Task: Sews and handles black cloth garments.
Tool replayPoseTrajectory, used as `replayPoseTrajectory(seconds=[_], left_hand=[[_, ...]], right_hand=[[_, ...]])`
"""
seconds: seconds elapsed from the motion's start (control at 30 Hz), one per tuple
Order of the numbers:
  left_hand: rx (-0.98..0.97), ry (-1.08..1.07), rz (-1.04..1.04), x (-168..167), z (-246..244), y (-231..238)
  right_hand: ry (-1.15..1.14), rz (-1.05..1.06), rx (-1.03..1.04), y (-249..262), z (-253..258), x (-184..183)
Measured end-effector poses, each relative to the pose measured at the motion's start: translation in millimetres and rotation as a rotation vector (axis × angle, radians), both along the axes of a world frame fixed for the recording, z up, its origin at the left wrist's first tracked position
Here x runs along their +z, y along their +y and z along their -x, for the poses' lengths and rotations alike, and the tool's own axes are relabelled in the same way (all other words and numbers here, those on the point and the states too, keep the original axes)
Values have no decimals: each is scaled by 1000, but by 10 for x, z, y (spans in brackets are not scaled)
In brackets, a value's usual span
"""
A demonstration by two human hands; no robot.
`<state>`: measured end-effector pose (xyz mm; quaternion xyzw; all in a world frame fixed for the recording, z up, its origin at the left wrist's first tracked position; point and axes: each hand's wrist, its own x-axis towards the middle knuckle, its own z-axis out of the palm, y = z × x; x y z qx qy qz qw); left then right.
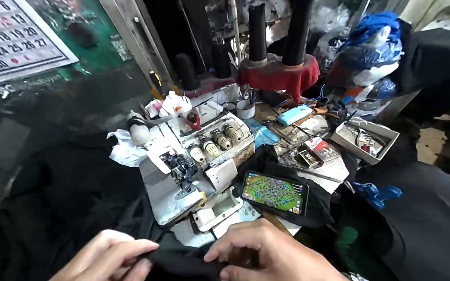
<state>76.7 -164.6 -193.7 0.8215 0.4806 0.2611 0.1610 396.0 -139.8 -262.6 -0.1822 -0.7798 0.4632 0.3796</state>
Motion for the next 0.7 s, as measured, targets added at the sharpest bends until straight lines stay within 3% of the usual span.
replayPoseTrajectory(seconds=[0.17,0.3,0.43,0.57,0.7], left_hand=[[-77,177,73,324,-53,-213],[-202,126,139,434,63,-376],[-158,248,173,193,-66,-410],[-226,136,146,213,-340,-397],[-222,273,336,701,-615,-522]], right_hand=[[-154,-168,-325,-51,-163,38],[-27,-136,-574,-26,-412,68],[153,-33,-353,-256,-163,189],[-23,-120,-87,-429,310,119],[-126,-147,-71,-440,169,187]])
